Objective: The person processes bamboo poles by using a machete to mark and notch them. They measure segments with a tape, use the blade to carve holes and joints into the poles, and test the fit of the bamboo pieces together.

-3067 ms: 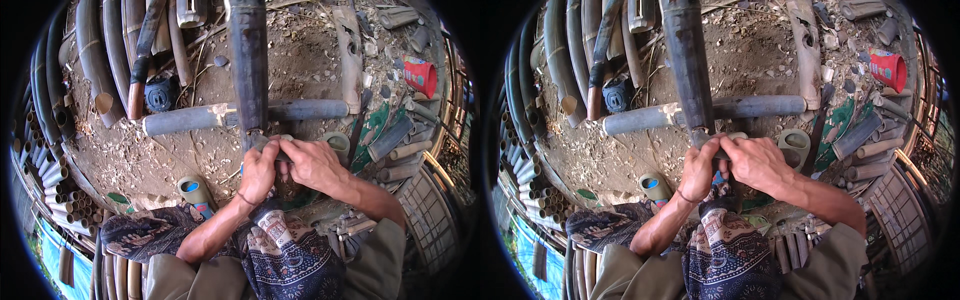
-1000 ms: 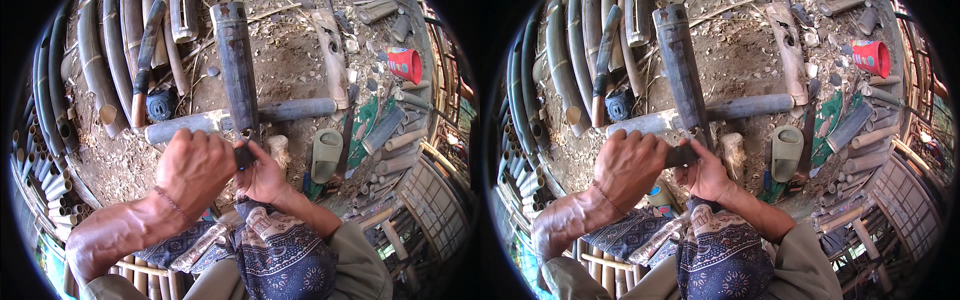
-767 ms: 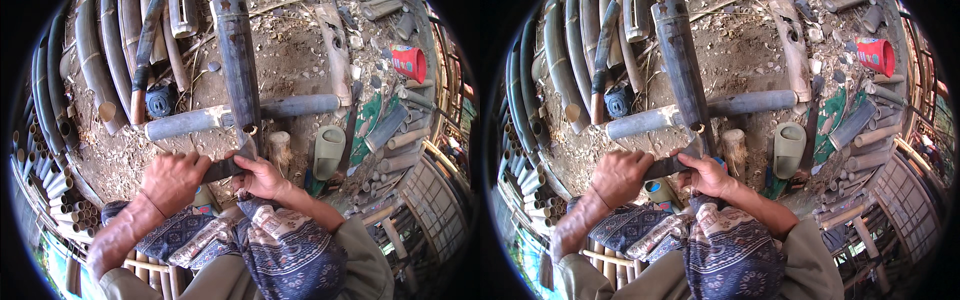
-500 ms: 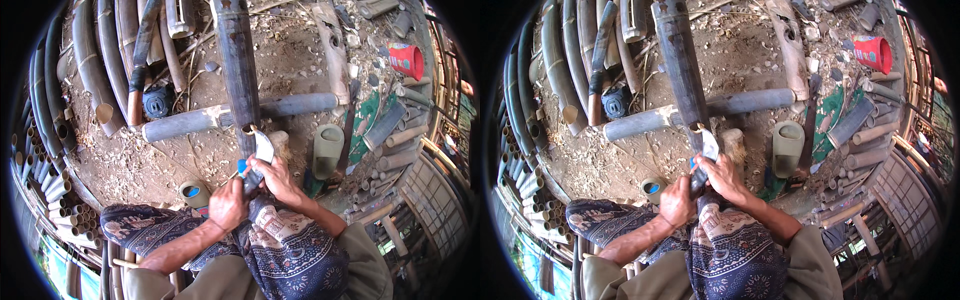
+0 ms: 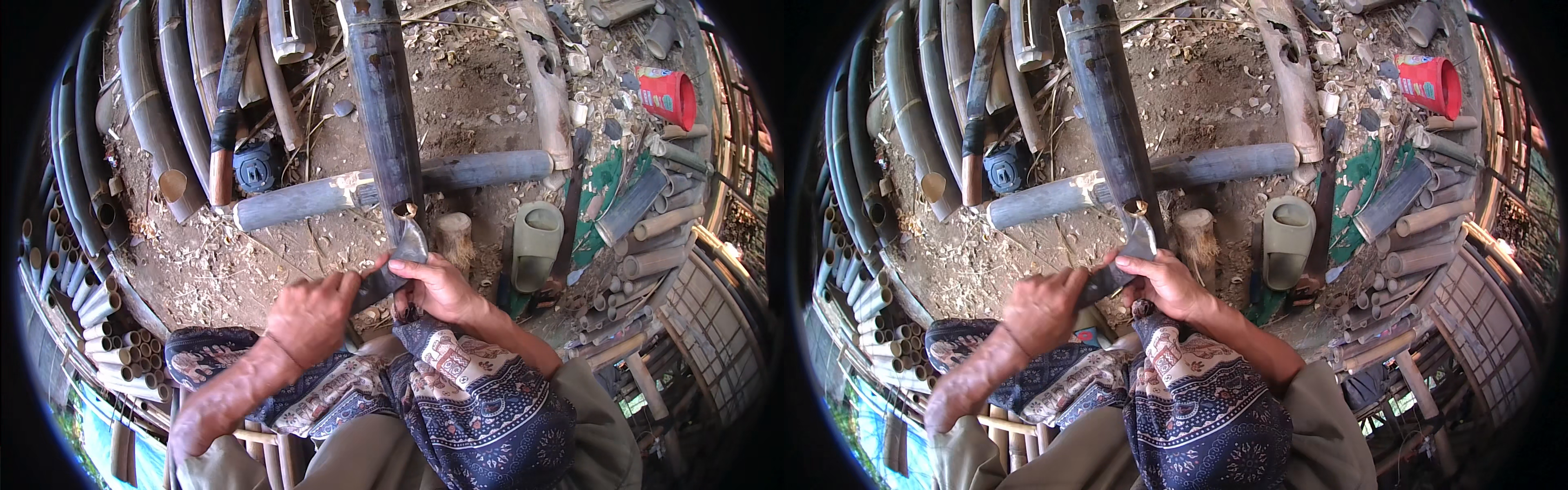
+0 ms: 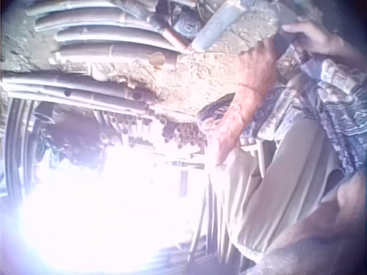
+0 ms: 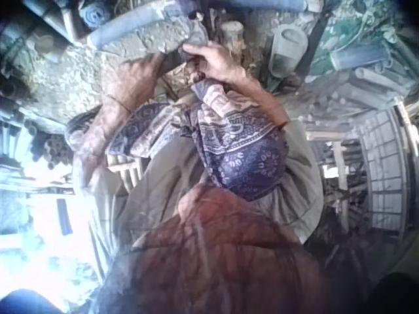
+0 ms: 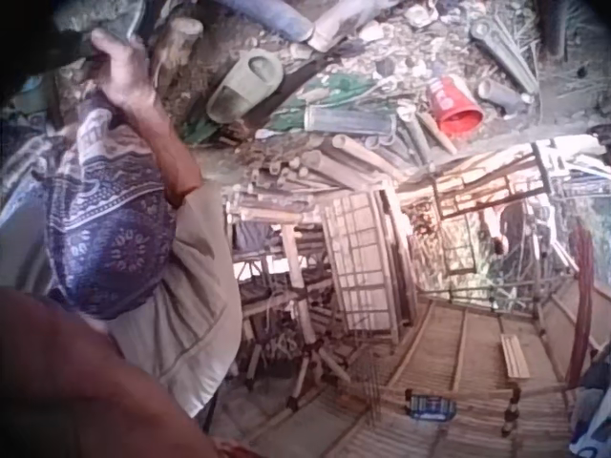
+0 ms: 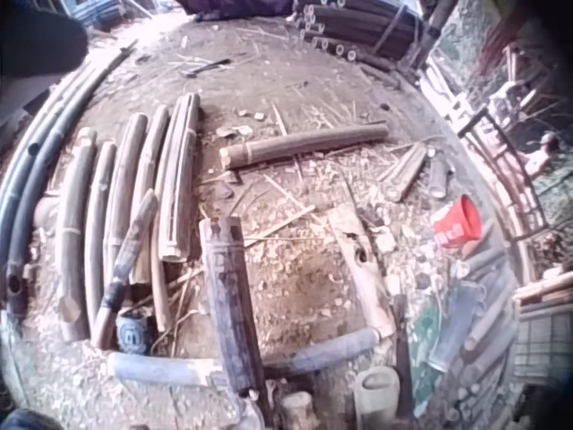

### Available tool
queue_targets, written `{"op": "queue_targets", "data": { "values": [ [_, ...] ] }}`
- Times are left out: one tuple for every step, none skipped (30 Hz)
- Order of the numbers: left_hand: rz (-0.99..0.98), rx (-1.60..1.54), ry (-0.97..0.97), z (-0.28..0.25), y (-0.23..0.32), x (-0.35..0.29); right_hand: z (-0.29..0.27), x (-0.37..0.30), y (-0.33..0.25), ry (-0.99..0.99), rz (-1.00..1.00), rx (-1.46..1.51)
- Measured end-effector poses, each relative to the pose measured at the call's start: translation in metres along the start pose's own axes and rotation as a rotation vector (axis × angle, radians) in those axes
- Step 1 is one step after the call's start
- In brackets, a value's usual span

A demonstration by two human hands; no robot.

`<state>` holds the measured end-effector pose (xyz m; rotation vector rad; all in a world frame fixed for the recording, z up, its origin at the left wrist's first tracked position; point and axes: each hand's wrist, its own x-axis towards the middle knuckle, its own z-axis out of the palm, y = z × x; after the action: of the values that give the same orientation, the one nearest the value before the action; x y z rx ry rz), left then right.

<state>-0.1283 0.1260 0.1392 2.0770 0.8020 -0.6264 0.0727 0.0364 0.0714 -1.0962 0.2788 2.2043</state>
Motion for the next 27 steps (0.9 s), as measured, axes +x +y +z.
{"op": "queue_targets", "data": {
  "values": [
    [-0.041,-0.070,0.026,0.019,0.005,-0.004,0.002,-0.003,-0.001,0.047,-0.022,-0.085],
    [-0.041,-0.168,0.150,0.040,0.013,-0.003,0.003,-0.003,0.001,0.147,-0.085,-0.205],
    [-0.048,-0.186,0.221,0.069,0.018,0.000,0.005,-0.004,0.000,0.200,-0.117,-0.351],
    [-0.050,-0.259,0.282,0.081,0.029,0.005,0.005,-0.006,-0.002,0.268,-0.152,-0.498],
    [-0.154,-0.395,0.285,0.097,0.043,0.012,0.002,-0.008,-0.003,0.334,-0.184,-0.647],
    [-0.187,-0.461,0.308,0.107,0.057,0.019,-0.013,-0.006,0.000,0.362,-0.205,-0.933],
    [-0.223,-0.526,0.335,0.116,0.069,0.026,-0.014,-0.007,0.000,0.406,-0.265,-0.980],
    [-0.240,-0.581,0.370,0.124,0.079,0.032,-0.013,-0.007,0.001,0.447,-0.325,-1.027],
    [-0.255,-0.635,0.404,0.130,0.086,0.038,-0.013,-0.007,0.002,0.489,-0.387,-1.072],
    [-0.250,-0.655,0.490,0.137,0.090,0.042,-0.013,-0.007,0.004,0.514,-0.378,-1.117],
    [-0.266,-0.674,0.472,0.141,0.089,0.040,-0.010,-0.011,0.006,0.484,-0.389,-1.123],
    [-0.277,-0.694,0.449,0.142,0.085,0.039,-0.003,-0.018,0.004,0.462,-0.399,-1.128],
    [-0.289,-0.713,0.427,0.142,0.081,0.038,0.001,-0.023,0.004,0.438,-0.409,-1.132],
    [-0.280,-0.757,0.528,0.140,0.074,0.035,0.004,-0.023,0.008,0.377,-0.511,-1.099],
    [-0.279,-0.760,0.541,0.140,0.066,0.031,0.010,-0.019,0.001,0.335,-0.349,-1.109],
    [-0.327,-0.830,0.500,0.141,0.056,0.028,0.019,-0.010,-0.005,0.294,-0.198,-1.053],
    [-0.376,-0.899,0.457,0.142,0.044,0.025,0.028,0.000,-0.007,0.252,-0.049,-0.994],
    [-0.420,-0.904,0.436,0.151,0.026,0.025,0.030,0.012,-0.002,0.159,-0.140,-1.057],
    [-0.487,-0.918,0.397,0.120,0.017,0.025,0.041,0.016,-0.004,0.184,-0.120,-0.893],
    [-0.472,-0.758,0.399,0.111,0.003,0.021,0.041,0.020,-0.001,0.163,-0.078,-0.717],
    [-0.456,-0.599,0.397,0.104,-0.010,0.015,0.039,0.023,0.002,0.145,-0.033,-0.543],
    [-0.381,-0.465,0.374,0.085,-0.020,0.013,0.039,0.024,0.002,0.105,-0.080,-0.389],
    [-0.305,-0.332,0.345,0.059,-0.025,0.011,0.039,0.024,0.003,0.068,-0.124,-0.231],
    [-0.270,-0.221,0.300,0.030,-0.024,0.011,0.040,0.023,0.003,0.031,-0.168,-0.072],
    [-0.245,-0.123,0.262,0.006,-0.020,0.011,0.041,0.022,0.000,-0.010,-0.158,0.056],
    [-0.209,-0.016,0.246,-0.013,-0.018,0.014,0.043,0.019,-0.006,-0.053,-0.153,0.179],
    [-0.172,0.092,0.238,-0.029,-0.015,0.018,0.042,0.016,-0.012,-0.098,-0.152,0.296]
  ]
}}
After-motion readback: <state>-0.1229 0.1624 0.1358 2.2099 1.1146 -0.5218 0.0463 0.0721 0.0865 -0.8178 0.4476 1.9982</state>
